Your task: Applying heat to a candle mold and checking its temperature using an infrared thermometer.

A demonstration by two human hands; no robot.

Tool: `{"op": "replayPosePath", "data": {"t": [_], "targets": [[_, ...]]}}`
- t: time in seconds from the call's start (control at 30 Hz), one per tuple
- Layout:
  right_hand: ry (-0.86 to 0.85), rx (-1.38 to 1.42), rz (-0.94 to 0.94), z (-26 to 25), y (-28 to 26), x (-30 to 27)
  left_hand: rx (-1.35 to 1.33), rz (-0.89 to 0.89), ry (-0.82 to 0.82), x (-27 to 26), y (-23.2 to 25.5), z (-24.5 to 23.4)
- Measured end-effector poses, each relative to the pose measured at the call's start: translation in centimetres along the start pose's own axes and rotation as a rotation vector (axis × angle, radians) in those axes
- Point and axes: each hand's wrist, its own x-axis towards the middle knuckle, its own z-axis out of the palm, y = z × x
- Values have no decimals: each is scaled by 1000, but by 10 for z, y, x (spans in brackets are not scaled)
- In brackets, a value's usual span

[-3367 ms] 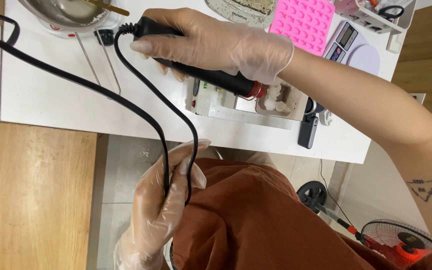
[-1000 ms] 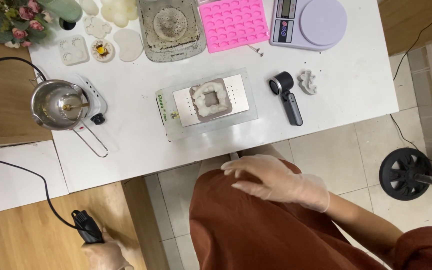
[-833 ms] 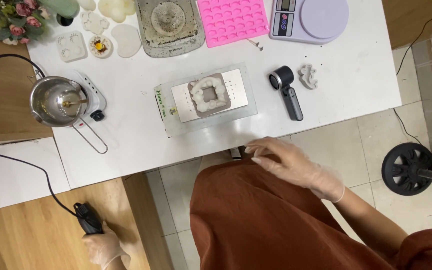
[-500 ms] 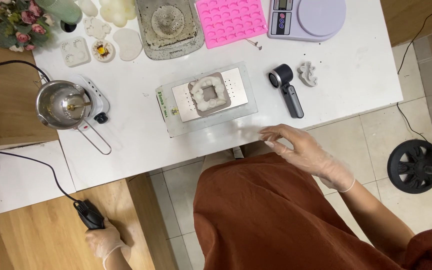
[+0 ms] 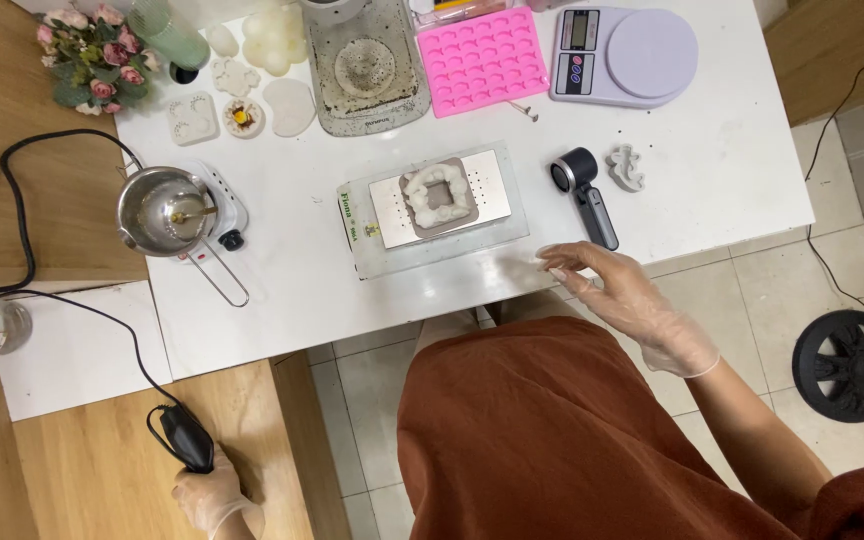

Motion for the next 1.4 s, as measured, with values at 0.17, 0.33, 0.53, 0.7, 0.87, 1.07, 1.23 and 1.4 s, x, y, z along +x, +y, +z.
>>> {"op": "replayPosePath", "data": {"t": [0.17,0.33,0.53,0.7,0.87,1.07,1.23,1.4], "targets": [[12,-17,17,-3,-1,3,42,-50,-10,-2,-3,-2],[60,-29,-55,-7,9,6,81,-50,15,-51,-20,-46],[139,-59,-50,-26,4,13,179,241,387,-74,49,-54],[193,6,-132,-35,-19,20,106,401,515,-110,130,-63],[207,4,-143,-37,-30,35,-427,250,161,-174,199,-119],[206,62,-209,-32,-57,60,-664,933,-160,-245,299,-161],[149,-149,-263,-20,-40,84,-494,1262,-248,-243,358,-141],[92,-209,-178,-12,-44,99,-526,1376,-229,-228,391,-124]]}}
